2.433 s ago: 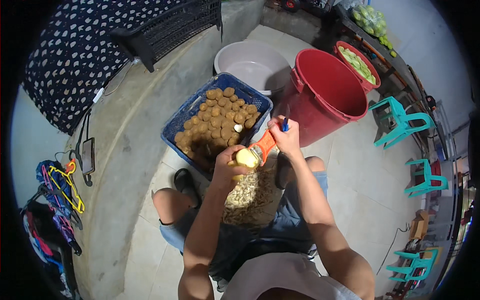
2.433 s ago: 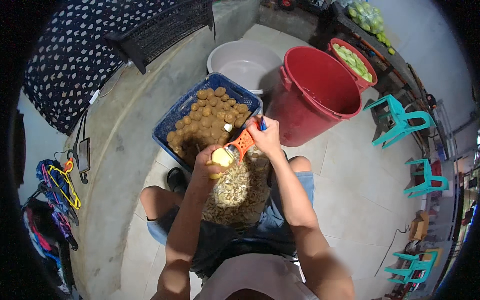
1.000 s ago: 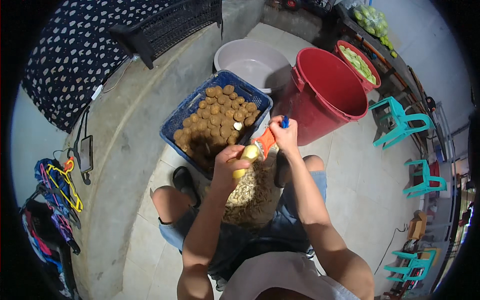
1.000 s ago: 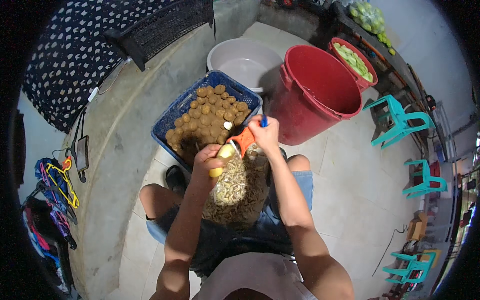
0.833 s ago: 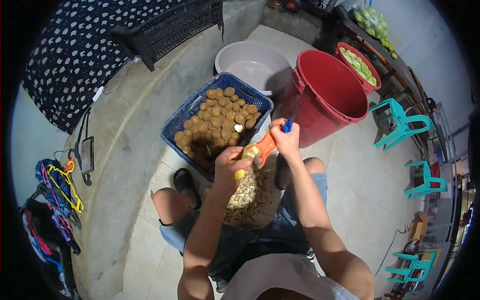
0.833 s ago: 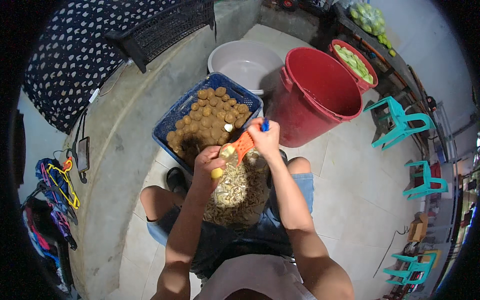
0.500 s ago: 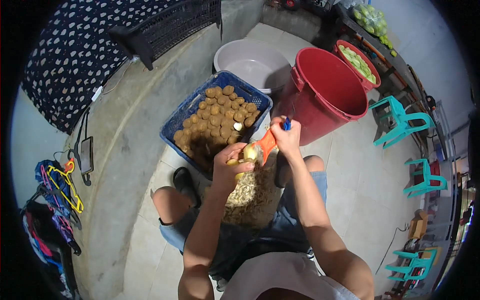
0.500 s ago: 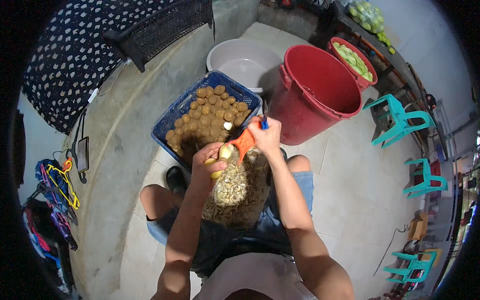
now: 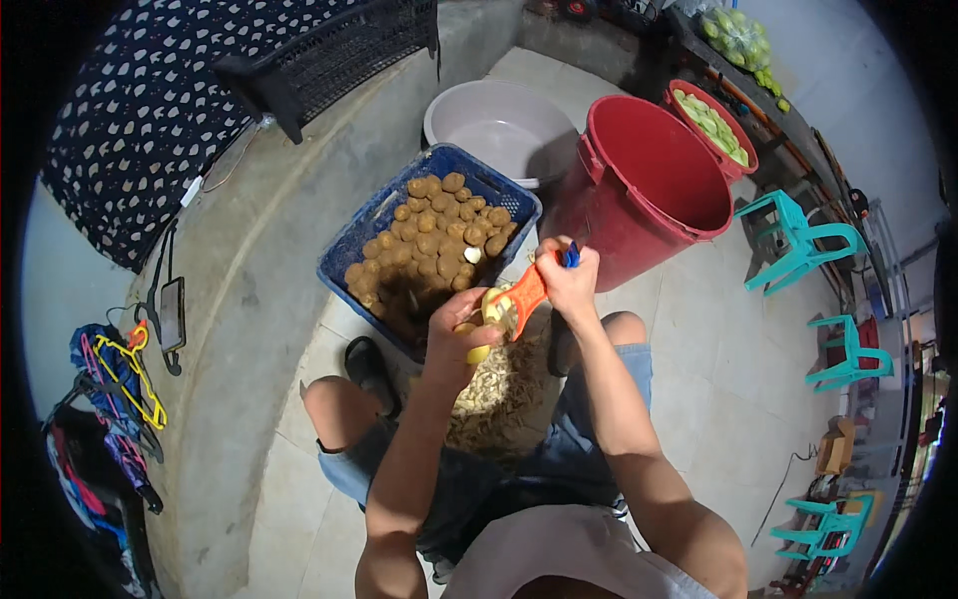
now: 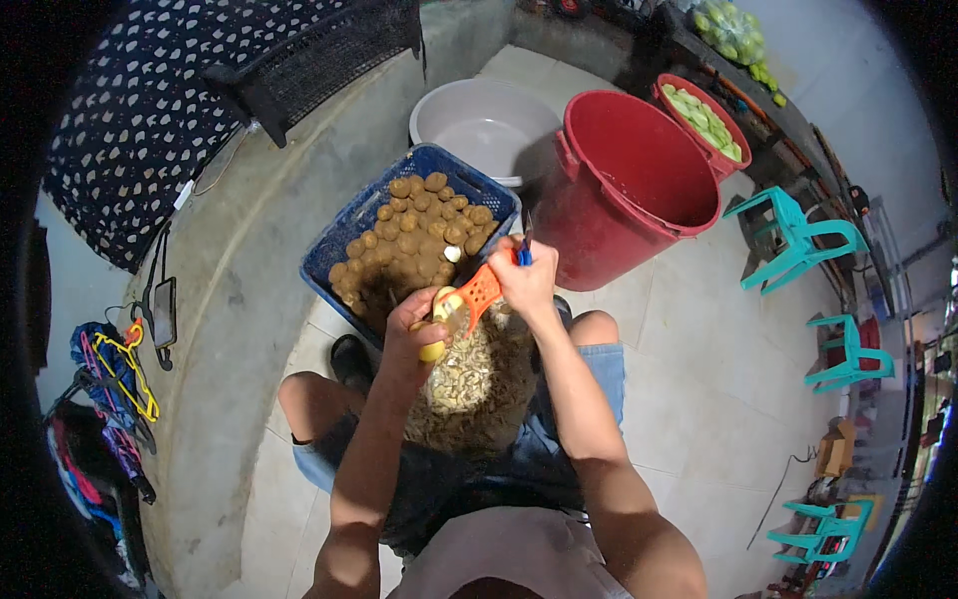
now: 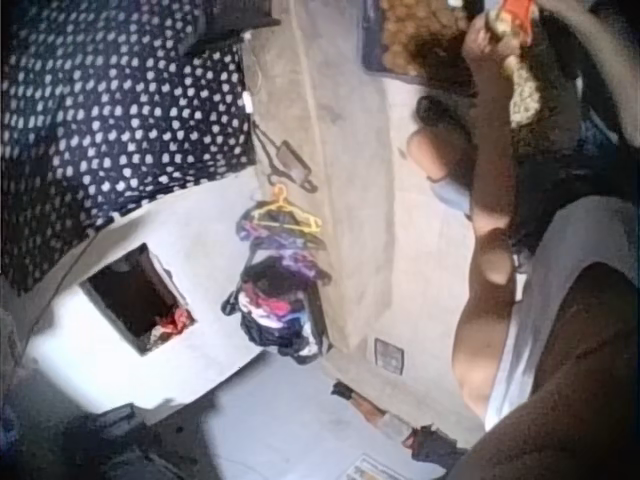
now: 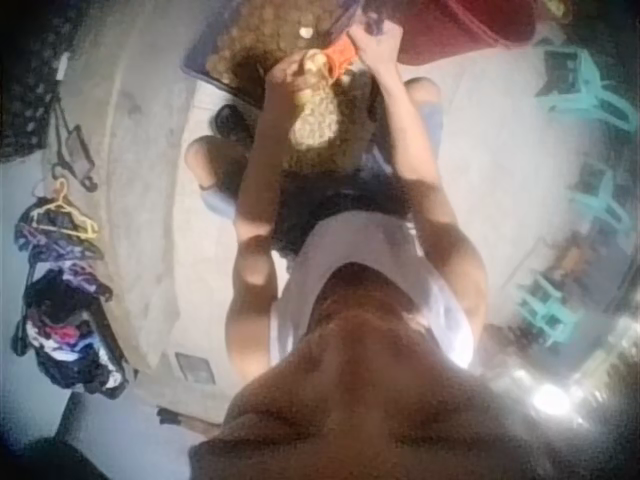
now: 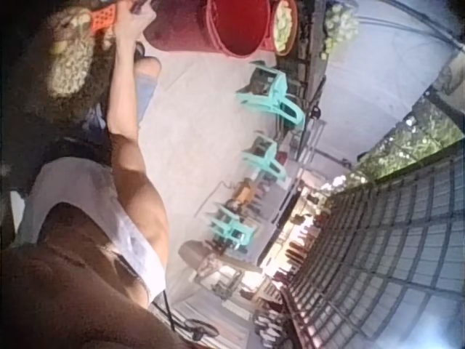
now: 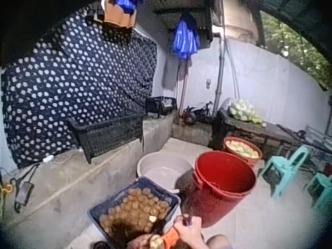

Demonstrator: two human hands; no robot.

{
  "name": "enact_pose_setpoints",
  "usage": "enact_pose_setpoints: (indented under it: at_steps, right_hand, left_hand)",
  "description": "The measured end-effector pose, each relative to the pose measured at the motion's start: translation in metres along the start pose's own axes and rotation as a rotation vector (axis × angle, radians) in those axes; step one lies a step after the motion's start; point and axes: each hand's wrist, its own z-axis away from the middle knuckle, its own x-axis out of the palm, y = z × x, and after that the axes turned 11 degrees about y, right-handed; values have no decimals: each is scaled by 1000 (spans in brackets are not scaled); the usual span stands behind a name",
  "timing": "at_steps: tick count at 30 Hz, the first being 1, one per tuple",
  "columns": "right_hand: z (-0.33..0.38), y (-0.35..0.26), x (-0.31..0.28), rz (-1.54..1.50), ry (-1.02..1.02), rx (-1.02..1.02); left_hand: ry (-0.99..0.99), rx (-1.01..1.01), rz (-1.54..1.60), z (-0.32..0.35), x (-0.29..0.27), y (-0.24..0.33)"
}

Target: The person uses a peeler to remove the skin from potatoes, placing the peeled potatoes into a red bucket of water while the peels fall onto the floor.

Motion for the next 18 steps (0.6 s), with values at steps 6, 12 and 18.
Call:
enact_pose_setpoints:
  at_steps: [6, 12, 18]
  right_hand:
    - [-2, 6, 3, -181, 100, -18]
    - [-17, 26, -8, 52, 163, 23]
    - [-8, -2, 3, 132, 109, -74]
  left_hand:
    - [-31, -56, 80, -3, 4, 5]
    - [23, -45, 128, -8, -1, -3]
    - [313, -353, 170, -11, -2, -41]
